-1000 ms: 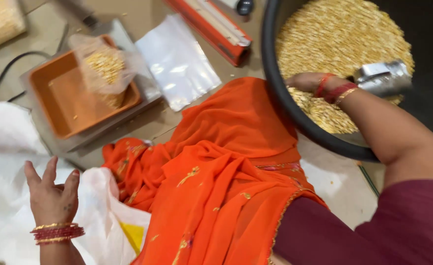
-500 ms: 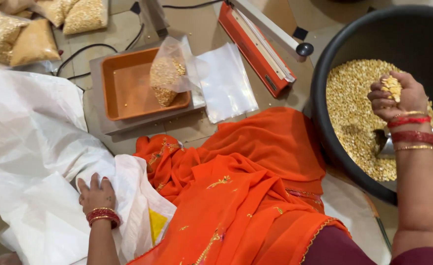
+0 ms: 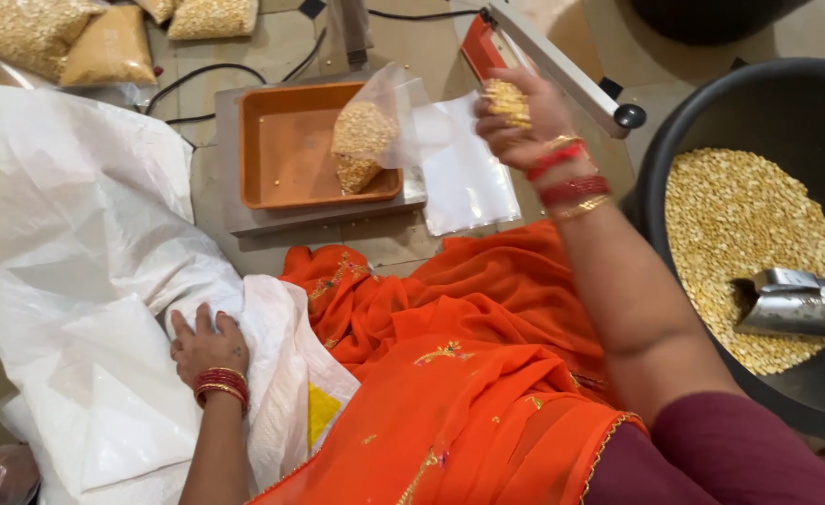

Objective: Weighing and packaging chickpeas into small plastic bags.

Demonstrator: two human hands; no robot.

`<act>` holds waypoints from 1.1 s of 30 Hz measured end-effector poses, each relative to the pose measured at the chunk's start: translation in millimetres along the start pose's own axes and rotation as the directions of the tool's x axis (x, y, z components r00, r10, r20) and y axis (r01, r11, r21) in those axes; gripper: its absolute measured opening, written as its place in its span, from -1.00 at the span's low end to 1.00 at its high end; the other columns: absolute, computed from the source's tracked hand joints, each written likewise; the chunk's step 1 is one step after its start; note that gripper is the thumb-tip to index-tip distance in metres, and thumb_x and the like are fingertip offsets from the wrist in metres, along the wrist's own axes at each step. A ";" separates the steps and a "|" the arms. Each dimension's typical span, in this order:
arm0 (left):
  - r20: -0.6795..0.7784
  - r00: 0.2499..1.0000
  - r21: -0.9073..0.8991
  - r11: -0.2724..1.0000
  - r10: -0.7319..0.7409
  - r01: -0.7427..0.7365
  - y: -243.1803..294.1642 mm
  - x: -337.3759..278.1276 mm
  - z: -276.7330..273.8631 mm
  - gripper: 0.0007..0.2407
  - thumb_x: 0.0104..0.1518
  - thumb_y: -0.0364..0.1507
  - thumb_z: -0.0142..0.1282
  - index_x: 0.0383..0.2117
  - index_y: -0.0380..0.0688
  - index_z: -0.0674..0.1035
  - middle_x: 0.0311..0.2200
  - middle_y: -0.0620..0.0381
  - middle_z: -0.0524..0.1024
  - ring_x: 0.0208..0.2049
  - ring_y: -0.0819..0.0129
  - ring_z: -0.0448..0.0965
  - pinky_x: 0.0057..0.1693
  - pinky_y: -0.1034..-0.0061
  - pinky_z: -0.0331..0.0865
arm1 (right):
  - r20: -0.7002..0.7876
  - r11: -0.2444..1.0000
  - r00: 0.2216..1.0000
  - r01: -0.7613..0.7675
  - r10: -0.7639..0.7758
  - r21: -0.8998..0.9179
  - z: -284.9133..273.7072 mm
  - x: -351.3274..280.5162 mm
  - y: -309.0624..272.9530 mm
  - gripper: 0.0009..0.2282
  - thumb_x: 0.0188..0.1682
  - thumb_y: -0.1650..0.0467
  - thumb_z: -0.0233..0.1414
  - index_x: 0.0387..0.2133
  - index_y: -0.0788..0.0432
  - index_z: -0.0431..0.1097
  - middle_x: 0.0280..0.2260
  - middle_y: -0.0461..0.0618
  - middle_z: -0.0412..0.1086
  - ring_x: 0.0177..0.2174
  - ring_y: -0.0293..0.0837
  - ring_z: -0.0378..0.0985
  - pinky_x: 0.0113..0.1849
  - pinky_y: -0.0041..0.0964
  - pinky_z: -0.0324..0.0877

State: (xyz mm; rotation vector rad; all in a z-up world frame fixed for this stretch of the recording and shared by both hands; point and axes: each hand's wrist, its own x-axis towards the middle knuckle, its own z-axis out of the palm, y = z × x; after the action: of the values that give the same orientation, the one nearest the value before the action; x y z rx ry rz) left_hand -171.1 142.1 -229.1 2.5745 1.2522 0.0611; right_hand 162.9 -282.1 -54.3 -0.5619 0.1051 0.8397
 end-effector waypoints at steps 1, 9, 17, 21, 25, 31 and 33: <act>-0.013 1.000 -0.001 1.000 0.006 -0.006 -0.5 0.2 1.0 -0.56 0.28 -0.14 -0.21 0.25 0.17 0.49 0.44 0.00 0.10 0.23 -0.31 0.28 0.21 -0.05 0.30 | -0.020 0.996 0.999 -0.045 0.043 -0.071 11.6 27.4 10.6 -0.78 0.12 0.28 0.04 -0.45 0.14 0.31 -0.53 -0.02 0.36 -0.65 -0.31 0.36 -0.72 -0.62 0.18; -0.012 1.000 -0.034 0.999 -0.024 0.024 7.4 -1.8 -6.3 -0.58 0.27 -0.16 -0.19 0.22 0.18 0.52 0.43 0.04 0.13 0.21 -0.28 0.31 0.22 0.01 0.30 | -0.183 0.460 0.957 -0.061 -0.225 -0.886 -1.0 189.7 62.8 -0.62 0.10 0.18 -0.04 0.08 0.12 0.28 -0.01 0.03 0.35 -0.11 -0.09 0.44 -0.17 -0.12 0.42; -0.025 0.999 -0.038 0.999 -0.022 0.021 7.3 -2.1 -4.1 -0.59 0.27 -0.17 -0.18 0.20 0.17 0.54 0.41 0.04 0.16 0.20 -0.30 0.32 0.23 0.02 0.29 | -0.152 0.297 0.963 -0.082 -0.222 -0.951 60.7 112.9 46.7 -0.45 0.07 0.07 -0.12 0.29 0.01 0.10 0.21 -0.02 0.21 0.06 -0.07 0.34 -0.03 0.02 0.42; -0.033 0.999 -0.039 0.999 -0.022 0.021 6.0 -1.7 -6.8 -0.59 0.26 -0.17 -0.18 0.20 0.18 0.54 0.41 0.04 0.17 0.19 -0.32 0.32 0.22 0.01 0.30 | -0.047 0.473 0.955 0.101 -0.292 -0.875 48.8 15.6 6.2 -0.50 0.10 0.11 -0.07 0.20 0.14 0.27 0.06 0.06 0.42 -0.08 -0.10 0.54 -0.04 -0.17 0.51; -0.019 1.000 -0.048 0.999 -0.021 0.020 11.1 -5.4 -10.8 -0.59 0.25 -0.17 -0.18 0.20 0.19 0.54 0.42 0.05 0.17 0.21 -0.31 0.32 0.21 -0.02 0.30 | -0.155 0.448 0.604 0.373 -0.782 -0.812 -18.1 -99.9 -53.5 -0.75 0.24 0.25 0.10 -0.05 0.21 0.41 -0.24 -0.07 0.45 -0.29 -0.25 0.50 -0.29 -0.35 0.43; -0.020 1.000 -0.012 1.000 -0.014 0.014 9.1 1.1 -5.9 -0.57 0.26 -0.14 -0.20 0.21 0.17 0.52 0.42 0.05 0.14 0.21 -0.32 0.30 0.21 -0.02 0.29 | -0.644 0.694 0.434 -0.059 -0.630 -0.718 -343.8 -225.8 -90.8 -0.66 0.13 0.17 -0.11 0.08 0.04 0.28 -0.03 -0.01 0.40 -0.07 -0.05 0.42 -0.07 -0.07 0.32; -0.016 1.000 -0.010 1.000 -0.022 0.022 10.7 0.9 -1.3 -0.57 0.26 -0.14 -0.21 0.22 0.17 0.51 0.42 0.06 0.13 0.20 -0.33 0.30 0.21 -0.02 0.29 | -0.721 0.715 0.482 -0.243 -0.498 -0.655 -406.7 -228.9 -68.0 -0.61 0.14 0.14 -0.15 0.15 0.03 0.28 0.02 -0.01 0.35 -0.05 0.00 0.34 -0.06 0.06 0.24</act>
State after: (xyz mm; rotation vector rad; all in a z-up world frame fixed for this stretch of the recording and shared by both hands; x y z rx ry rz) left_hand -162.6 136.8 -225.2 2.5564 1.2821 0.0837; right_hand 111.0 -680.5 -301.2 -1.7177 0.7174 0.2903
